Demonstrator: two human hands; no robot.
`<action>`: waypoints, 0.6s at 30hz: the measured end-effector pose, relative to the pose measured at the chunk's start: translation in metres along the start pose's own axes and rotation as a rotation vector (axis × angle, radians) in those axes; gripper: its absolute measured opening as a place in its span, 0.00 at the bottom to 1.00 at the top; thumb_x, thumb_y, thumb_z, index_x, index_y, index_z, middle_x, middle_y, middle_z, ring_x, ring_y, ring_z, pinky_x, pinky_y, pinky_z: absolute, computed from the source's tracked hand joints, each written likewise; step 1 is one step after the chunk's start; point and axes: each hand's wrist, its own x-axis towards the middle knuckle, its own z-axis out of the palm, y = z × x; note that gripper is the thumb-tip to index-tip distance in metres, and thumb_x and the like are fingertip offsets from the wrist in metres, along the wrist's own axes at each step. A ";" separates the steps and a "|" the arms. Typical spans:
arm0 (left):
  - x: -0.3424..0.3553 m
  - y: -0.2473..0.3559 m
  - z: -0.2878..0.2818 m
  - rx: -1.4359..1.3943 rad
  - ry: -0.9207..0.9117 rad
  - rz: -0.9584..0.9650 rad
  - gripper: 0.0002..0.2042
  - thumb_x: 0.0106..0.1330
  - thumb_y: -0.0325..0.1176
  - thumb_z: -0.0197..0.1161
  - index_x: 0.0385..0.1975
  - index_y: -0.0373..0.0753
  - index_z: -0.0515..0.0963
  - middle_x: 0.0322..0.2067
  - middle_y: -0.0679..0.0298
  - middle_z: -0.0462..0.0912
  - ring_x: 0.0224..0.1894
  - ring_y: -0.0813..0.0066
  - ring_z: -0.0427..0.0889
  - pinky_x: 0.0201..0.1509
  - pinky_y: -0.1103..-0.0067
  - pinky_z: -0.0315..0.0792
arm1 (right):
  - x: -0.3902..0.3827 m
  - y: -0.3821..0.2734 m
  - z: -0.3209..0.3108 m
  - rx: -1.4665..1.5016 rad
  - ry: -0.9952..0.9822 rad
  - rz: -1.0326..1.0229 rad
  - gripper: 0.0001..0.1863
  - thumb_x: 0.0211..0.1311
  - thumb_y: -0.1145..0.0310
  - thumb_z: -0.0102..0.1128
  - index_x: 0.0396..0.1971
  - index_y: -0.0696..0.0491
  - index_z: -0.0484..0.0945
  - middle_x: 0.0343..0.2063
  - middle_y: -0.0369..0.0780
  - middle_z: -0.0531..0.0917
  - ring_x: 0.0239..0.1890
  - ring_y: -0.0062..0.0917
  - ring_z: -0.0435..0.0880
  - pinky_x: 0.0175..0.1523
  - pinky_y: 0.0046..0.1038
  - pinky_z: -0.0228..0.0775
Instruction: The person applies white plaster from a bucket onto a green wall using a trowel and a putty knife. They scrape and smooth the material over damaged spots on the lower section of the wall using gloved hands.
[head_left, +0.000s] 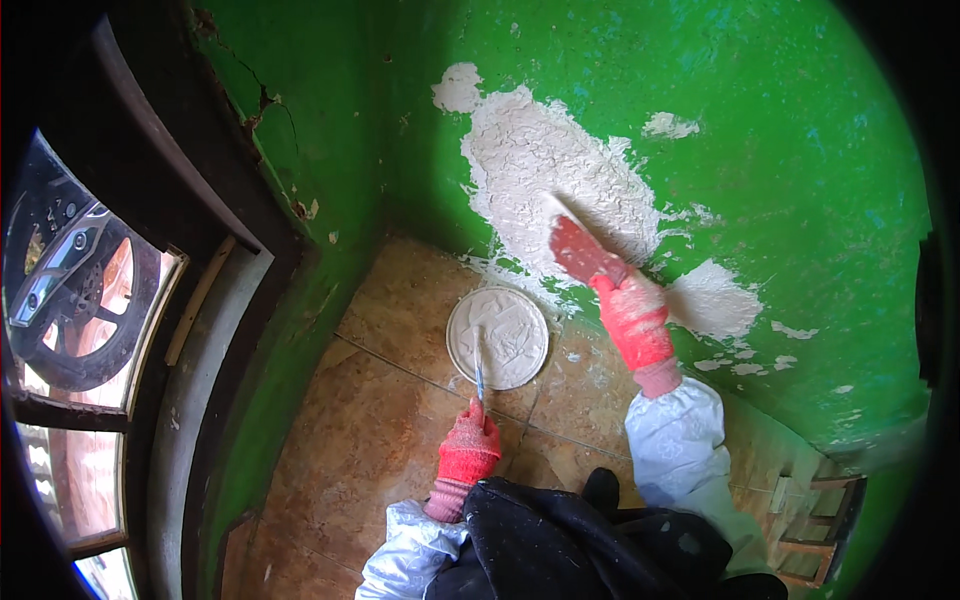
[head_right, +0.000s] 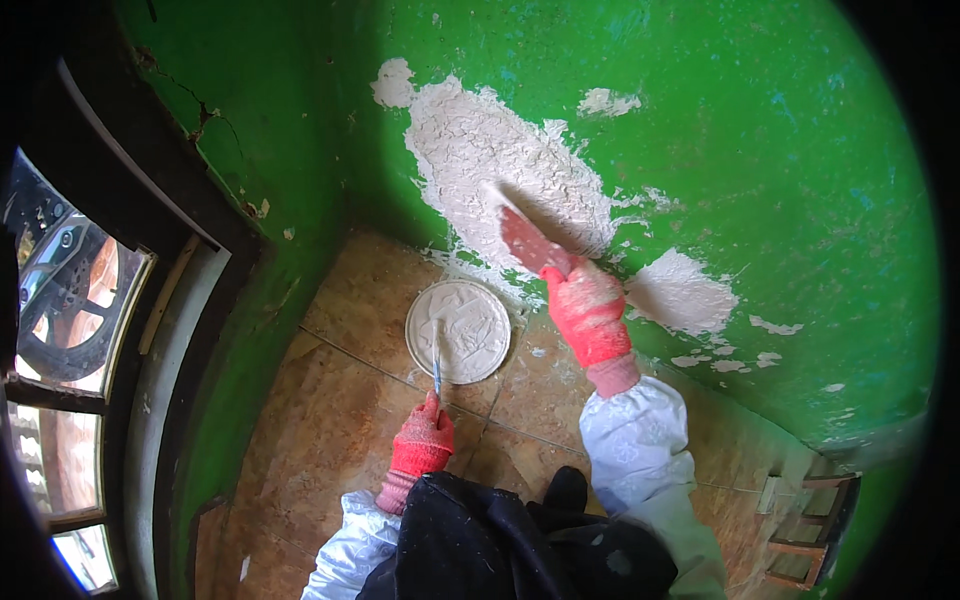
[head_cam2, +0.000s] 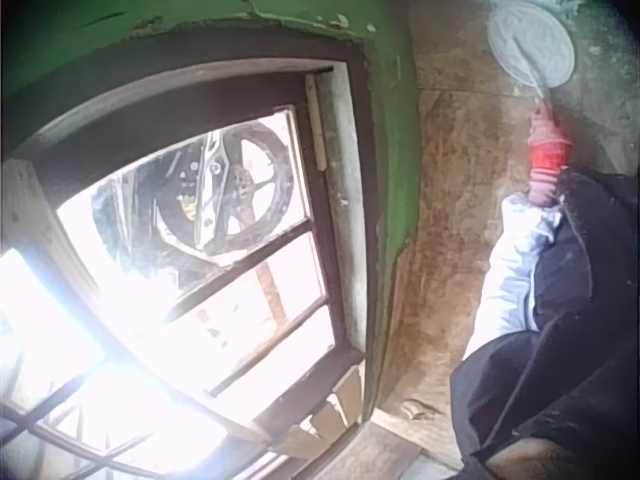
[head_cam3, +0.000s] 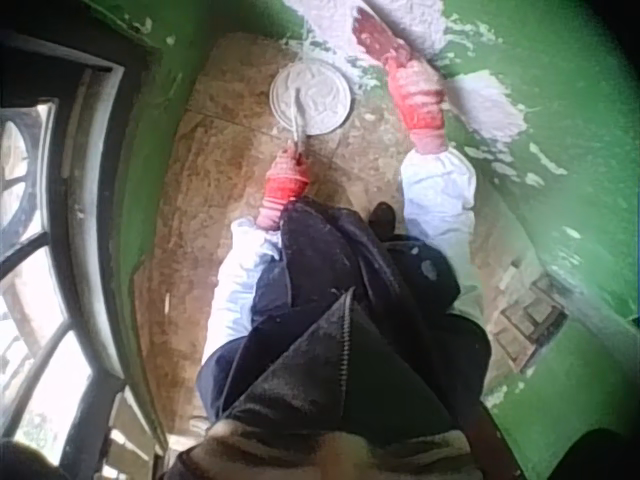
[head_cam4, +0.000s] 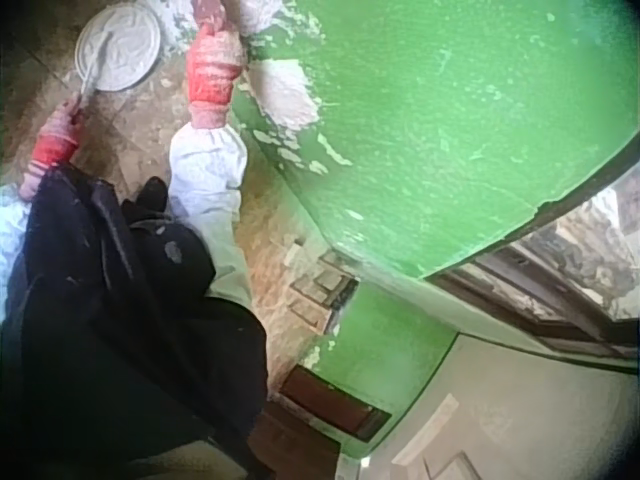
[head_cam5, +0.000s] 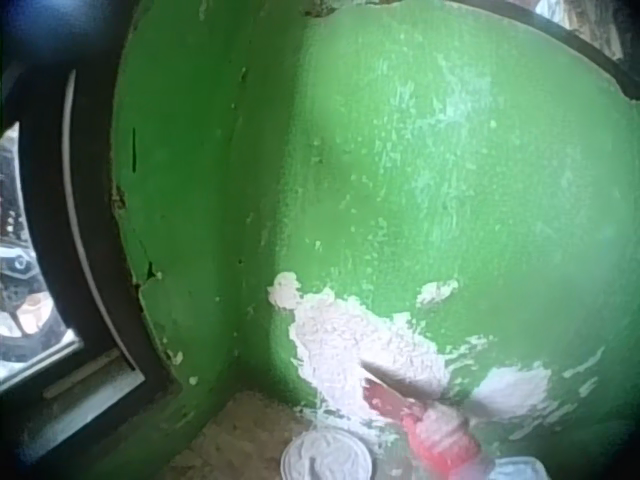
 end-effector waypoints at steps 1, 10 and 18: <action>0.000 -0.004 -0.002 0.022 0.018 0.007 0.21 0.61 0.36 0.51 0.54 0.39 0.65 0.33 0.48 0.76 0.30 0.48 0.78 0.32 0.57 0.71 | 0.001 0.000 -0.001 0.014 -0.003 -0.005 0.12 0.56 0.59 0.56 0.35 0.48 0.79 0.31 0.43 0.82 0.32 0.38 0.81 0.36 0.34 0.72; -0.003 -0.008 0.002 0.025 0.078 0.038 0.20 0.60 0.36 0.51 0.54 0.40 0.65 0.31 0.49 0.76 0.27 0.49 0.78 0.29 0.58 0.71 | -0.003 -0.008 -0.040 0.055 -0.116 0.010 0.17 0.56 0.52 0.55 0.29 0.52 0.79 0.24 0.45 0.81 0.27 0.40 0.81 0.31 0.38 0.72; -0.002 0.001 -0.010 0.026 -0.036 -0.102 0.20 0.61 0.36 0.50 0.54 0.41 0.67 0.36 0.50 0.77 0.36 0.49 0.78 0.38 0.61 0.72 | 0.003 0.002 -0.047 -0.023 0.061 0.005 0.17 0.55 0.52 0.55 0.33 0.50 0.79 0.25 0.43 0.81 0.27 0.38 0.81 0.31 0.35 0.72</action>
